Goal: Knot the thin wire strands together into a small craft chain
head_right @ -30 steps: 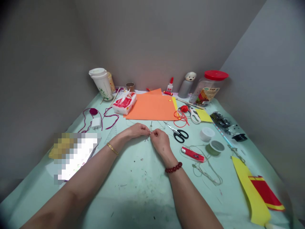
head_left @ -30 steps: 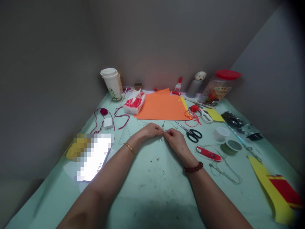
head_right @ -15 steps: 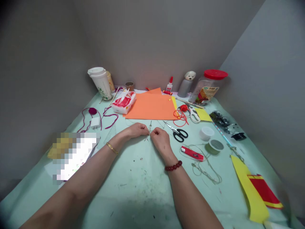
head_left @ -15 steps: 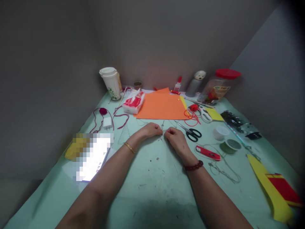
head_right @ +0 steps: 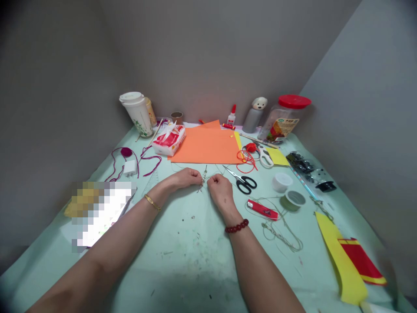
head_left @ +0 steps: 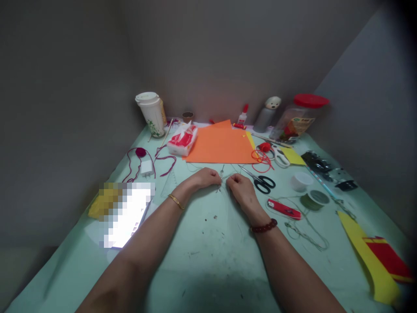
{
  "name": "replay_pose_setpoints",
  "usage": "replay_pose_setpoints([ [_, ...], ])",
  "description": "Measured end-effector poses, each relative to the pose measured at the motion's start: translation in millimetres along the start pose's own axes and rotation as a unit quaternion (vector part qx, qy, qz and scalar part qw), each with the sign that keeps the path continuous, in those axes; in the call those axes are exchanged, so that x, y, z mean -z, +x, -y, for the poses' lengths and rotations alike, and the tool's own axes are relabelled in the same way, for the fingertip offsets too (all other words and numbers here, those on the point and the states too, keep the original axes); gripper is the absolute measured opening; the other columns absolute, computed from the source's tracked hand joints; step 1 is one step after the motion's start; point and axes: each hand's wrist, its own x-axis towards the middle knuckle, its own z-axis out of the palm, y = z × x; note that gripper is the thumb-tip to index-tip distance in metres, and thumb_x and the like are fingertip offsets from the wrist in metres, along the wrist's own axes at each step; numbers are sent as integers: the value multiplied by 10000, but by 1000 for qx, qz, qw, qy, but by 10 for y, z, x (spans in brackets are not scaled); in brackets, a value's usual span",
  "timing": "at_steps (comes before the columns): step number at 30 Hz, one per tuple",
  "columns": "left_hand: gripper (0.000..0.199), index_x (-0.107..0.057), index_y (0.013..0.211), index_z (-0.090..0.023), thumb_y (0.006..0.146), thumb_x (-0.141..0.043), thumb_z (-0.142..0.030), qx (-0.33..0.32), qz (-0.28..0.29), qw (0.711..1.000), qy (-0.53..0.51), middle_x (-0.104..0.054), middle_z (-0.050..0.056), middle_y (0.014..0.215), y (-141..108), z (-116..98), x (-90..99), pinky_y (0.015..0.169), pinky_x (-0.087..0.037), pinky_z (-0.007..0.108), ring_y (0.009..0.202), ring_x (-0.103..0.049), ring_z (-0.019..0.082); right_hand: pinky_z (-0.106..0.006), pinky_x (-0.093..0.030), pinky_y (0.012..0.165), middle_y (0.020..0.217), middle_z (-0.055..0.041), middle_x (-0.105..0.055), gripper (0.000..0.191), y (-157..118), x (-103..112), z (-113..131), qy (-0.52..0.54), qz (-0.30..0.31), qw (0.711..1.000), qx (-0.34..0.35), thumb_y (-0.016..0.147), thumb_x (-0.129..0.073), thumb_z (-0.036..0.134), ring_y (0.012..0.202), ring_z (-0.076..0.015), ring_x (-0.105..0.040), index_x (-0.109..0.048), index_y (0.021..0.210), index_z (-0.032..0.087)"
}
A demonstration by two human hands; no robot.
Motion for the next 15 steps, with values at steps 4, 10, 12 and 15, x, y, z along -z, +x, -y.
replay_pose_setpoints([
  [4,162,-611,674,-131,633,-608,-287,6,-2,1000,2,-455,-33,539,10,8,1,430,-217,201,468,-308,54,-242,-311,506,503,14,-503,120,-2,5,5,-14,-2,1000,7,661,-455,257,528,-134,-457,-479,558,198],
  [10,170,-581,655,-130,621,-612,-294,2,3,1000,-5,-444,-37,530,17,34,8,420,-215,201,460,-312,55,-224,-318,416,472,38,-504,86,-140,0,102,32,36,999,-17,700,-455,252,385,-102,-428,-482,637,201],
  [12,188,-580,654,-129,623,-615,-312,2,13,1000,-3,-427,-40,518,-1,21,16,415,-204,206,451,-305,56,-217,-316,364,445,42,-508,72,-199,-17,152,89,63,992,-60,726,-439,252,327,-103,-421,-481,695,203],
  [15,204,-591,660,-123,629,-615,-323,0,32,999,-8,-440,-31,520,-29,-4,24,417,-194,214,450,-304,57,-207,-316,316,465,29,-541,60,-244,-49,201,173,76,975,-121,736,-439,245,304,-104,-439,-475,746,198],
])
